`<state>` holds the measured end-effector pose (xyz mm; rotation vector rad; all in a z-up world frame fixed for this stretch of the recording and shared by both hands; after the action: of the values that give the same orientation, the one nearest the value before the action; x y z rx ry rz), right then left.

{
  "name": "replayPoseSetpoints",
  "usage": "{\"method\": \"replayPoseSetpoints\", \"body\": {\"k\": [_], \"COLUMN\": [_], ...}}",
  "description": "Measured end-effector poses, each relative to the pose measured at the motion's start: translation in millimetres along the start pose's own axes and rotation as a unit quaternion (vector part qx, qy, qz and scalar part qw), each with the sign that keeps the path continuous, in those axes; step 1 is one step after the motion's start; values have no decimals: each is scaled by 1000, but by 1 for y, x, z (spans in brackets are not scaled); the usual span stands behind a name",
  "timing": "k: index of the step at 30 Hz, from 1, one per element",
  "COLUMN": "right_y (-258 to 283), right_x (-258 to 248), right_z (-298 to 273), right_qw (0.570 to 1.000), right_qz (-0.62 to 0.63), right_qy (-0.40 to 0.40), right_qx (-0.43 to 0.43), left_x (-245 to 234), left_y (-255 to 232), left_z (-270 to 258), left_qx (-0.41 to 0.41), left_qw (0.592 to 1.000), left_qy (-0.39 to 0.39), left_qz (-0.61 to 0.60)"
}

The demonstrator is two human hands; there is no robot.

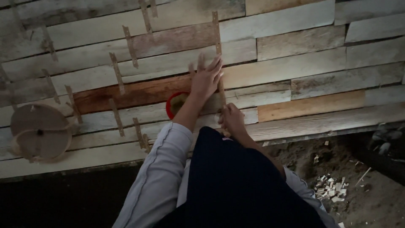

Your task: The person repeatedly dips a wooden stick into a red bowl containing a yellowish substance and rubs it onto multiple wooden planks arranged on a workbench. The person moves along the bench, applying the substance to different sections of the planks in a repetitive manner.

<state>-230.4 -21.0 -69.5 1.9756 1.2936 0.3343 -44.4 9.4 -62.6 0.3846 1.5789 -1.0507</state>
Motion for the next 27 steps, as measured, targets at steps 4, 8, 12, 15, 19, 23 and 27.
{"method": "replayPoseSetpoints", "body": {"k": [4,8,12,15,19,23,27], "right_y": [2,2,-5,-1,-4,-9,24], "right_x": [0,1,2,0,-1,1,1], "right_z": [-2,-3,5,2,6,11,-6], "right_qw": [1000,1000,999,999,1000,998,990], "right_qz": [-23,-11,-37,-53,-25,-54,-133], "right_qy": [4,2,-8,-9,-7,-11,-4], "right_qx": [-13,12,-4,4,3,19,38], "left_x": [22,19,26,34,56,48,47], "left_y": [1,-2,1,6,20,19,20], "left_z": [-3,-7,-6,-9,-9,-10,-10], "left_qx": [-30,-53,-20,3,16,61,66], "left_qw": [998,987,986,984,988,988,986], "left_qy": [1,-13,-11,-9,57,71,136], "left_qz": [59,151,168,179,141,127,74]}}
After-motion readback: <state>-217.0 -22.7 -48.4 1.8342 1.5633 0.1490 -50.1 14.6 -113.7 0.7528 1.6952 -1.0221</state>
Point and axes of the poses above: each hand's wrist, its own z-axis towards the middle knuckle, its own x-axis out of the palm, y = z × x, the point moved 6 cm from there along z, towards the middle knuckle, and after that the axes turned 1 degree about -y, right-handed, at the moved point
